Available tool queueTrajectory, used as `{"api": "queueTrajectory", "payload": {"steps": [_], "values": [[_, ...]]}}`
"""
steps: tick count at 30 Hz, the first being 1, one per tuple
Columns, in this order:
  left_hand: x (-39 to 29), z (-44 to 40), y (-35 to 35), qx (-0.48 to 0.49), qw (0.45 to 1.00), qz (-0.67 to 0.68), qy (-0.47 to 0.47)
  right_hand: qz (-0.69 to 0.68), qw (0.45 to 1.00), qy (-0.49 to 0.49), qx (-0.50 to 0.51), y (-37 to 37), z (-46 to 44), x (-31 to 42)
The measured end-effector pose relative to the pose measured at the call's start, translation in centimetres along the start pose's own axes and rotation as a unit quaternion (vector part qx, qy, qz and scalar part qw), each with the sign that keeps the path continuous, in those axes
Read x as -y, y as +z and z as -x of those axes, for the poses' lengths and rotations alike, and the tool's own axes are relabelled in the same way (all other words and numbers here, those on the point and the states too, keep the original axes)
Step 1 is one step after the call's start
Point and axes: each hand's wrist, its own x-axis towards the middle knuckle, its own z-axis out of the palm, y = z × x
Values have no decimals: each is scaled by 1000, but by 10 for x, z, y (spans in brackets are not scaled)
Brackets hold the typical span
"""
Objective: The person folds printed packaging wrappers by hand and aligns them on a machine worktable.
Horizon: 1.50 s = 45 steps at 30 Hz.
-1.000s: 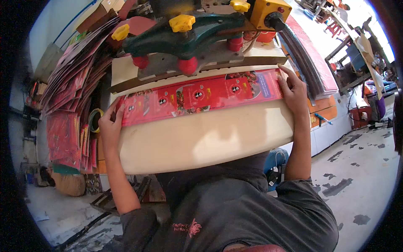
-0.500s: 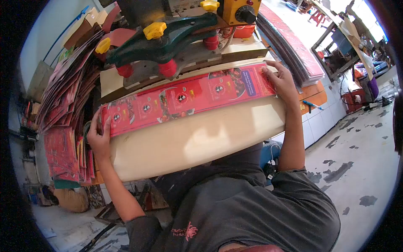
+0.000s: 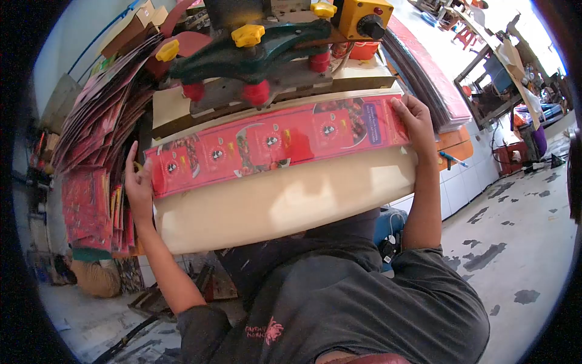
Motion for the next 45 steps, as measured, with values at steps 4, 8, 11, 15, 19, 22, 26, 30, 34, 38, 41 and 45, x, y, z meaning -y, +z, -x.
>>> {"api": "queueTrajectory", "payload": {"steps": [4,8,11,15,19,22,26,30,34,38,41,45], "values": [[12,-2,-2,14,993,54,-105,-31,999,-43,-4,8,1,6],[13,-2,-10,41,992,76,-97,-93,993,-73,-17,5,-2,1],[13,-2,-10,20,991,110,-72,-61,996,-67,-4,-3,-1,-2],[14,-2,-11,-1,993,121,-16,-51,998,-47,0,-3,2,3],[13,0,-13,-5,990,136,23,-74,994,-76,8,-6,-1,-3],[13,1,-13,-15,990,137,24,-56,994,-89,18,-8,-1,-3],[-16,7,-24,34,996,63,44,-92,989,-114,29,-7,0,1],[-75,5,-30,127,975,-140,121,-58,992,-105,46,-15,0,2],[-98,0,-15,201,951,-185,145,37,990,-129,49,-15,4,22],[-123,-5,10,258,934,-199,146,222,959,-152,86,-1,10,60],[-136,-5,38,271,933,-176,160,295,929,-210,80,18,17,81],[-145,-4,75,260,926,-164,220,358,896,-247,88,41,24,104]]}}
